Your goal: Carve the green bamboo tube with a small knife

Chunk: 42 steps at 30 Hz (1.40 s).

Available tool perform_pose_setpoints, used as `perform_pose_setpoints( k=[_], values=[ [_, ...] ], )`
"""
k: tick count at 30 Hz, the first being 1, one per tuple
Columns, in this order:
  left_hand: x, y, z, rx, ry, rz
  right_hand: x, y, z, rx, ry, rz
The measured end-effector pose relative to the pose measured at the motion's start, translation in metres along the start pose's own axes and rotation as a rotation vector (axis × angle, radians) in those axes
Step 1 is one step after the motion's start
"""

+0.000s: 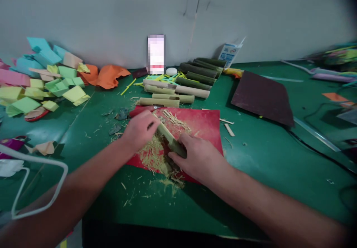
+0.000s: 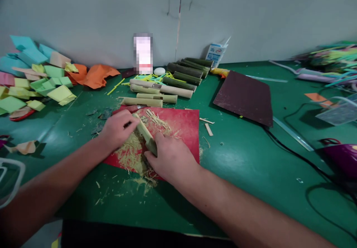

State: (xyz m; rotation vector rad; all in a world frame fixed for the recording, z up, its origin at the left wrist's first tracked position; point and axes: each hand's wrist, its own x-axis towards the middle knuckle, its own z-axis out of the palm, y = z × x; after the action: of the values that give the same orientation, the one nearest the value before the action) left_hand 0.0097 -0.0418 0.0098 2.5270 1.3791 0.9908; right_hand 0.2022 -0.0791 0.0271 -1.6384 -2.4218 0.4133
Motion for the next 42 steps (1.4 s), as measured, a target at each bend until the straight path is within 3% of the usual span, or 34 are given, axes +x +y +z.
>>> perform_pose_setpoints(
  k=[3, 7, 11, 15, 18, 20, 23, 27, 31, 35, 39, 40, 42],
  values=[
    [-0.0005, -0.0006, -0.0001, -0.069, -0.178, 0.071, -0.0001, -0.0004, -0.0010, 0.017, -0.026, 0.004],
    [0.0001, -0.0031, -0.0003, -0.004, 0.046, -0.018, 0.0001, 0.0000, -0.0009, 0.020, -0.020, 0.024],
    [-0.0018, -0.0013, 0.0000, -0.058, -0.168, 0.068, 0.0009, 0.0000, 0.0001, 0.020, -0.035, 0.014],
    [-0.0012, -0.0026, -0.0006, 0.028, 0.011, -0.022, 0.0013, -0.0002, 0.0002, 0.009, -0.029, 0.025],
    [-0.0007, -0.0025, -0.0002, -0.018, -0.151, 0.098, 0.0011, 0.0001, 0.0004, 0.008, -0.026, 0.006],
    [-0.0007, -0.0020, 0.0002, -0.042, -0.172, 0.107, 0.0009, 0.0003, 0.0006, 0.016, -0.020, 0.006],
    [-0.0010, 0.0003, 0.0015, 0.010, 0.014, 0.016, 0.0008, 0.0000, 0.0009, 0.021, -0.017, 0.023],
    [-0.0011, 0.0017, 0.0031, -0.029, -0.192, 0.138, 0.0014, 0.0001, 0.0016, 0.039, -0.030, 0.010],
    [0.0006, -0.0021, 0.0000, 0.017, 0.032, -0.011, 0.0021, 0.0012, 0.0029, 0.016, -0.010, 0.023],
    [-0.0024, 0.0034, -0.0024, -0.047, -0.180, 0.063, 0.0021, 0.0010, 0.0028, 0.033, -0.019, 0.003],
    [-0.0048, 0.0032, -0.0027, 0.021, 0.006, -0.018, 0.0020, -0.0002, 0.0017, 0.025, -0.005, 0.016],
    [-0.0051, 0.0031, -0.0022, 0.034, 0.000, -0.001, 0.0020, -0.0002, 0.0016, 0.024, -0.002, 0.014],
    [-0.0053, 0.0033, -0.0013, -0.004, -0.136, 0.075, 0.0020, 0.0002, 0.0017, 0.025, -0.006, 0.005]
  ],
)
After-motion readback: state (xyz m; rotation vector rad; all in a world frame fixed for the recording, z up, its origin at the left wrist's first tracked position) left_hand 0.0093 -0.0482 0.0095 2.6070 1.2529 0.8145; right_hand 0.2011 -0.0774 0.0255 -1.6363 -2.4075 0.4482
